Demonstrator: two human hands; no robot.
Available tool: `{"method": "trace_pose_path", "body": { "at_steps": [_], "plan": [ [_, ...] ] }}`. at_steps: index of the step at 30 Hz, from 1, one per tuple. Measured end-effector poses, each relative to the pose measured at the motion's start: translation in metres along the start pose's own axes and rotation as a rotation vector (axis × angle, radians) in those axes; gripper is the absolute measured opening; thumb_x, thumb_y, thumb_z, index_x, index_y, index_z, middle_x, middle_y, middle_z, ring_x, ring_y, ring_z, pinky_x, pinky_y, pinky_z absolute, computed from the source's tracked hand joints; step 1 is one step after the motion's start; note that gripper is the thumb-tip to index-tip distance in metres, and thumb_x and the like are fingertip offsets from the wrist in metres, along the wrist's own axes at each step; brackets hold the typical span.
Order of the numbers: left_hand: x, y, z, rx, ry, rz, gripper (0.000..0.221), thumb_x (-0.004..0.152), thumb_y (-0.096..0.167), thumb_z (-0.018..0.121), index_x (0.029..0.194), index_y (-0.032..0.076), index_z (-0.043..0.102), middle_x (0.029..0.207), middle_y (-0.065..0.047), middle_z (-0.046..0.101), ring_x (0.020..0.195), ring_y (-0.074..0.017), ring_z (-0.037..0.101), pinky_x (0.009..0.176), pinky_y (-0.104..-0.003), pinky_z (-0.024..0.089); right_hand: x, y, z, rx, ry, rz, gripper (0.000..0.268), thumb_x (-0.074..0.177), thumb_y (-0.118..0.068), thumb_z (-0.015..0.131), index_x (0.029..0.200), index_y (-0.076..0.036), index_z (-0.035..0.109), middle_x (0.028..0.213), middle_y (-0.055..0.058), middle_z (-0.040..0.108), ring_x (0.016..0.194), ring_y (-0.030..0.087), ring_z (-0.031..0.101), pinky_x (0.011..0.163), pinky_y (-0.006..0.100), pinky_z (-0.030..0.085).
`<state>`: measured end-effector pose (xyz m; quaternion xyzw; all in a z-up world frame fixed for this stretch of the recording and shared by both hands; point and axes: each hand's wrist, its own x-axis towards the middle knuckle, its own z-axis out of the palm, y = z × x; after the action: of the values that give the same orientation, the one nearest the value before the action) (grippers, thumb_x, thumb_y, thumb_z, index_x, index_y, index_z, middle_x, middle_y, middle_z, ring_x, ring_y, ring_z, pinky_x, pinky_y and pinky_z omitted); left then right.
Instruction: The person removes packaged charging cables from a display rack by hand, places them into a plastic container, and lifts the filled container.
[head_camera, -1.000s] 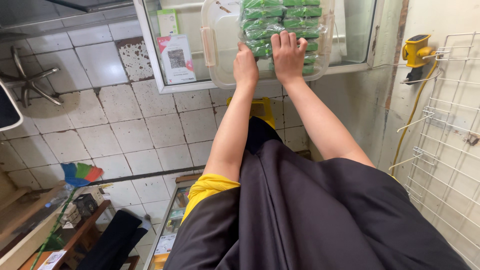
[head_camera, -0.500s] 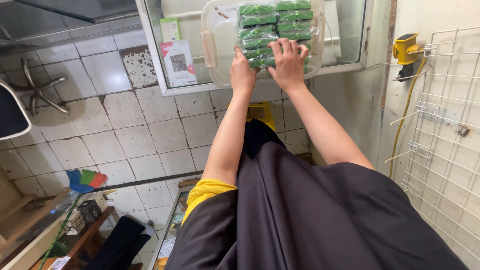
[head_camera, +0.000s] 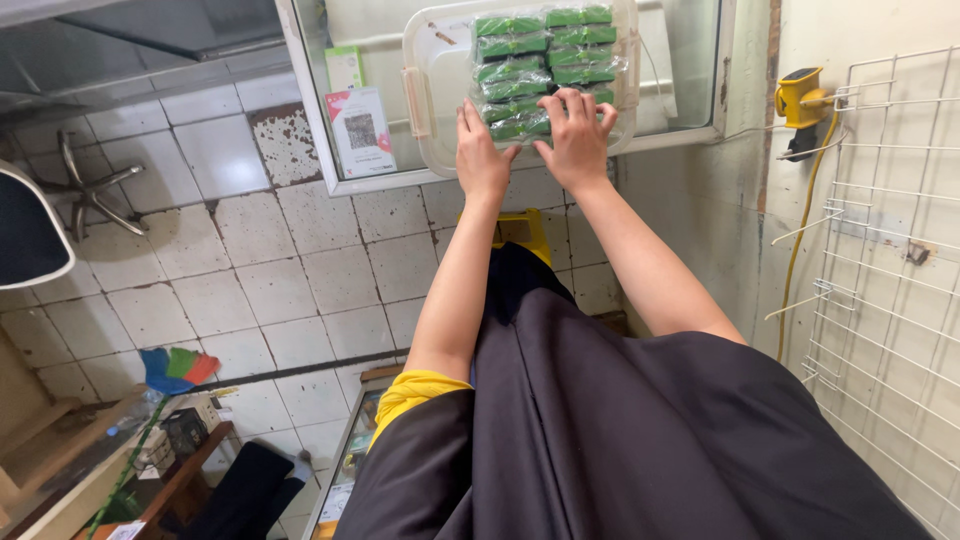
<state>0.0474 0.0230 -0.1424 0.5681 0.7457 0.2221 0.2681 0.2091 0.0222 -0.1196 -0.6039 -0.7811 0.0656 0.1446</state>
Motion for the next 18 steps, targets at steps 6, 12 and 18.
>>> {"method": "trace_pose_path", "body": {
  "at_steps": [6,12,18],
  "plan": [
    [-0.014,0.014,-0.017,0.001,-0.031,-0.031,0.11,0.065,0.011,0.094,0.154,0.0,0.029,0.154,-0.026,0.038,0.134,-0.0429,0.05,0.1,-0.041,0.052,-0.005,-0.001,-0.005,-0.005,0.006,0.028,0.064,0.075,-0.024,0.092,0.13,-0.019,0.06,0.128,0.003,0.053,0.124,0.024,0.048,0.103,0.048,0.029],
    [-0.054,0.051,-0.046,-0.073,0.065,0.191,0.078,0.083,0.008,0.076,0.15,0.003,0.037,0.151,-0.026,0.04,0.135,-0.0444,0.046,0.102,-0.046,0.048,-0.031,-0.025,-0.056,0.148,0.149,0.129,0.046,0.089,-0.012,0.078,0.131,-0.015,0.059,0.131,0.007,0.054,0.126,0.027,0.052,0.103,0.047,0.035],
    [-0.095,0.136,-0.101,-0.415,0.101,0.498,0.049,0.095,0.003,0.064,0.142,0.007,0.052,0.145,-0.018,0.053,0.133,-0.0398,0.054,0.107,-0.046,0.05,-0.06,-0.051,-0.182,0.357,0.412,0.121,0.037,0.099,-0.002,0.062,0.135,-0.004,0.054,0.137,0.018,0.055,0.132,0.038,0.053,0.111,0.048,0.046]
  ]
}}
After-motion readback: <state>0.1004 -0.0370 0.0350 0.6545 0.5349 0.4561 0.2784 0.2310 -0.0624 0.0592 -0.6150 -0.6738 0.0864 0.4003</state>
